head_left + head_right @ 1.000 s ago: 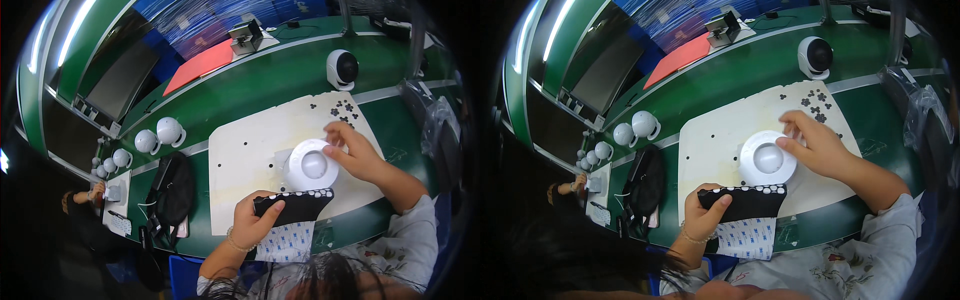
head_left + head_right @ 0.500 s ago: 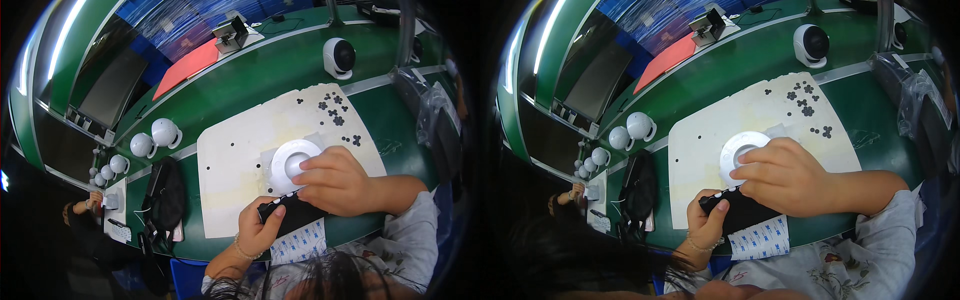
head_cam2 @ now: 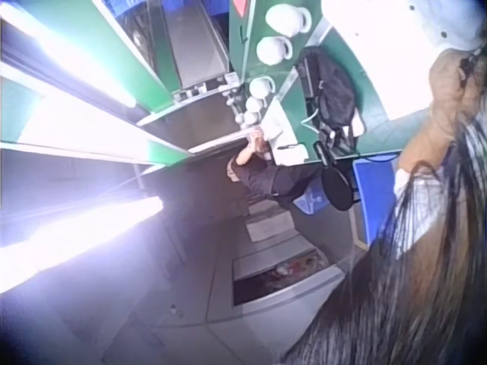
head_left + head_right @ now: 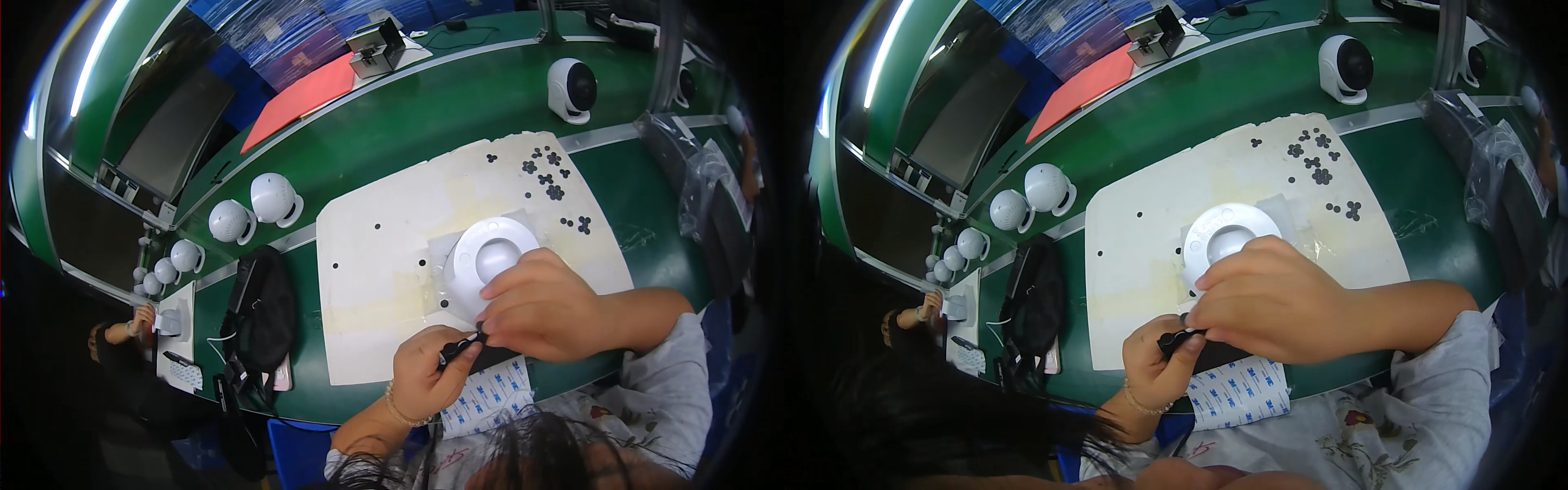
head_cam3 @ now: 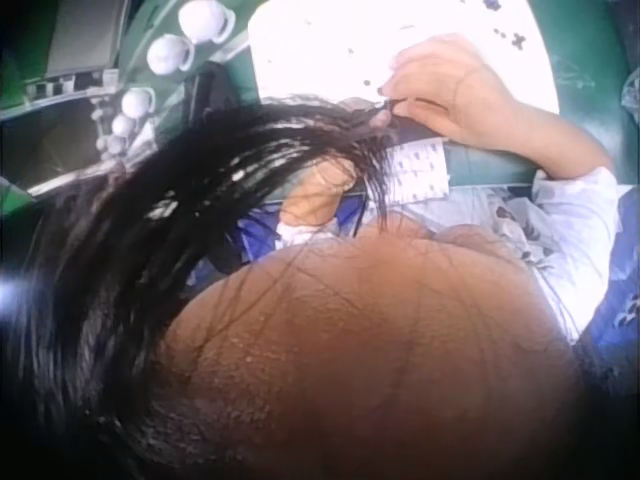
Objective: The person assembles white dome security cameras by hand. They pick up a camera base, place small black circular components into the holes on the base, and then place the camera onto the green workbench. This process is repeated for multiple units throughout the clip.
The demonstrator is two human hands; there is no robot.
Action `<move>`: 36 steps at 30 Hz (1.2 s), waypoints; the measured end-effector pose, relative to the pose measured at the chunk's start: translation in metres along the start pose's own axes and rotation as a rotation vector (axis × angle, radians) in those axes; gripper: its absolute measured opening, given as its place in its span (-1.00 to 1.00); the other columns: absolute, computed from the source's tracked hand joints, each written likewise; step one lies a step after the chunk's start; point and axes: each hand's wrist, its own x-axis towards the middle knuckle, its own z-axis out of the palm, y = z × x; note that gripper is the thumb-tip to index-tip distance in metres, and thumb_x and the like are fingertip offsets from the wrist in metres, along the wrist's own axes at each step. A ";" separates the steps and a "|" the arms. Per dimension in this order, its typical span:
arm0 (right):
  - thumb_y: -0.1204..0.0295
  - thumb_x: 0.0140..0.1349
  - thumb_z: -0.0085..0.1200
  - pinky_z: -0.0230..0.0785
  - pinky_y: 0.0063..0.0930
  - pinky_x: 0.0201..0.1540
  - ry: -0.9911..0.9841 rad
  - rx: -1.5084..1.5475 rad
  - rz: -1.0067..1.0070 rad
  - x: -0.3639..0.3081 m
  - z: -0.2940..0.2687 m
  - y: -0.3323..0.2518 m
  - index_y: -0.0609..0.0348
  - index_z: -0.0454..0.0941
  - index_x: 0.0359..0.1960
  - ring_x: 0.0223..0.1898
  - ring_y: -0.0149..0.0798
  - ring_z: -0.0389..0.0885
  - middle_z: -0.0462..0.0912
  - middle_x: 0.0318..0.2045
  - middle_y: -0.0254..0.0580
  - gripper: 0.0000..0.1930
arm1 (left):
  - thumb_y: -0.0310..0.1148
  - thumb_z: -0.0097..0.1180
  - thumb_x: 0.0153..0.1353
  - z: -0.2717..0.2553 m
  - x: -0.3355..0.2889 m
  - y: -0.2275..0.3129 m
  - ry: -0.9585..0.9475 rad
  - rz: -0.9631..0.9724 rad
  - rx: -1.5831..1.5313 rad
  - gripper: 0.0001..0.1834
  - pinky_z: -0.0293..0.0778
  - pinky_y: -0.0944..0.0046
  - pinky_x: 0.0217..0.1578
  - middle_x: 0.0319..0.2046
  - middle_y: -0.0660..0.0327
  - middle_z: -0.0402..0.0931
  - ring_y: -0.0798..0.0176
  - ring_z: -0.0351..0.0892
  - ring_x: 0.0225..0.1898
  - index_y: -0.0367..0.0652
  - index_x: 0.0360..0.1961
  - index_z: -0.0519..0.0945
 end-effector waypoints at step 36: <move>0.57 -0.01 0.08 0.36 -0.46 -0.38 -0.127 0.407 -0.196 -0.002 0.006 -0.008 0.11 0.46 -0.12 -0.27 -0.20 0.46 0.42 -0.20 -0.13 -0.65 | -0.55 0.18 -0.20 0.001 0.004 -0.004 -0.062 0.124 0.126 -0.72 0.38 0.24 -0.41 -0.46 0.08 0.48 0.07 0.47 -0.44 -0.23 -0.34 0.53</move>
